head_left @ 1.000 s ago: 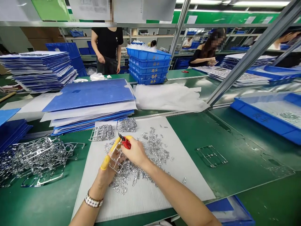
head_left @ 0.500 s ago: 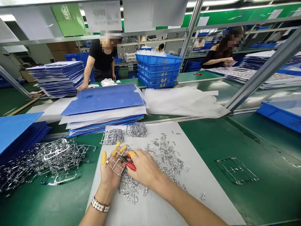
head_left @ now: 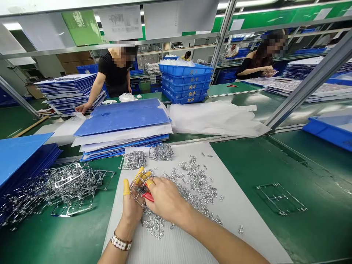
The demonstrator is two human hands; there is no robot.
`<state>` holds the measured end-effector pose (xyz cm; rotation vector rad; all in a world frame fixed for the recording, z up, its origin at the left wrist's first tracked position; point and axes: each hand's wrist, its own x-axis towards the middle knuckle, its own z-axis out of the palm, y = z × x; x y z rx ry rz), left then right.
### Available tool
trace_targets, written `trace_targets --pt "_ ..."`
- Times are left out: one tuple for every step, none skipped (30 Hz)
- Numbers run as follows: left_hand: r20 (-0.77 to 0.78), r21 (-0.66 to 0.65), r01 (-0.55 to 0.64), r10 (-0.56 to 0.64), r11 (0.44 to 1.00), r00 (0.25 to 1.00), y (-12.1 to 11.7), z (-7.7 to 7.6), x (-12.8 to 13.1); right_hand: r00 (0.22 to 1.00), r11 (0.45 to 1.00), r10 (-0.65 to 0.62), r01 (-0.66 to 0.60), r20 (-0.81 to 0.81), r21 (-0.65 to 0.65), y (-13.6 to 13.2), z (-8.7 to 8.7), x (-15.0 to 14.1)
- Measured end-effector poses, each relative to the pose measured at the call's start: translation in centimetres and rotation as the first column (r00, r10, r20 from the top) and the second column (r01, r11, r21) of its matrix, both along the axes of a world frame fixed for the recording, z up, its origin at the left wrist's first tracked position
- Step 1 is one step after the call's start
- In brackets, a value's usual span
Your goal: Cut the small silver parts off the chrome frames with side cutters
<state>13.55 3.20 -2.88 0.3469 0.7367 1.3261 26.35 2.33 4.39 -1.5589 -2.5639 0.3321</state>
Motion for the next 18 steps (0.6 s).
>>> trace_targets --pt "-0.009 0.011 0.002 -0.002 1.0 1.0 0.02 -0.14 -0.03 1.0 1.0 0.007 -0.007 0.001 -0.004 -0.03 0.15 -0.03" --pt "-0.019 0.02 0.003 -0.003 1.0 1.0 0.03 -0.28 -0.07 1.0 1.0 0.011 -0.011 0.0 -0.009 -0.07 0.31 -0.03" --pt "-0.03 0.026 0.004 -0.003 1.0 1.0 0.05 -0.41 -0.12 1.0 1.0 0.012 -0.012 -0.003 -0.016 -0.11 0.47 0.0" --pt "-0.039 0.028 0.005 -0.004 1.0 0.999 0.06 -0.52 -0.19 1.0 1.0 0.011 -0.011 -0.006 -0.021 -0.15 0.62 0.06" --pt "-0.044 0.028 0.008 -0.007 1.0 0.999 0.07 -0.58 -0.27 1.0 1.0 0.009 -0.01 -0.01 -0.026 -0.19 0.75 0.15" --pt "-0.046 0.028 0.013 -0.011 1.0 0.999 0.07 -0.59 -0.35 1.0 1.0 0.01 -0.01 -0.014 -0.03 -0.24 0.86 0.27" --pt "-0.046 0.029 0.02 -0.019 0.999 0.999 0.07 -0.55 -0.42 1.0 0.999 0.01 -0.01 -0.015 -0.03 -0.27 0.94 0.39" --pt "-0.044 0.032 0.027 -0.025 0.999 0.999 0.06 -0.48 -0.46 1.0 1.0 0.01 -0.011 -0.017 -0.027 -0.28 0.99 0.52" --pt "-0.044 0.037 0.03 -0.028 0.999 0.999 0.04 -0.39 -0.49 1.0 1.0 0.008 -0.009 -0.018 -0.023 -0.28 1.01 0.62" --pt "-0.047 0.042 0.028 -0.026 0.999 0.999 0.02 -0.3 -0.48 1.0 1.0 0.004 -0.004 -0.018 -0.018 -0.26 1.0 0.7" --pt "-0.051 0.047 0.024 -0.022 0.999 0.998 -0.01 -0.23 -0.44 1.0 1.0 -0.001 0.0 -0.016 -0.016 -0.22 0.97 0.74" --pt "-0.056 0.05 0.018 -0.015 0.999 0.998 -0.04 -0.18 -0.39 1.0 1.0 -0.004 0.004 -0.014 -0.017 -0.17 0.92 0.75" --pt "-0.062 0.051 0.014 -0.011 0.999 0.998 -0.06 -0.16 -0.32 1.0 1.0 -0.006 0.006 -0.012 -0.02 -0.12 0.86 0.73" --pt "-0.068 0.05 0.012 -0.008 0.999 0.998 -0.09 -0.17 -0.25 1.0 1.0 -0.005 0.005 -0.011 -0.021 -0.07 0.81 0.69" --pt "-0.073 0.048 0.012 -0.008 0.999 0.997 -0.1 -0.2 -0.19 1.0 1.0 -0.003 0.003 -0.012 -0.02 -0.03 0.76 0.64" --pt "-0.077 0.047 0.013 -0.009 0.999 0.997 -0.11 -0.23 -0.14 1.0 1.0 -0.001 0.001 -0.013 -0.015 0.0 0.72 0.6" --pt "-0.08 0.048 0.014 -0.01 0.999 0.997 -0.11 -0.24 -0.09 1.0 1.0 -0.002 0.001 -0.014 -0.009 0.02 0.69 0.56" --pt "-0.083 0.051 0.013 -0.009 0.999 0.996 -0.11 -0.24 -0.06 1.0 1.0 -0.002 0.002 -0.016 -0.003 0.03 0.68 0.53"
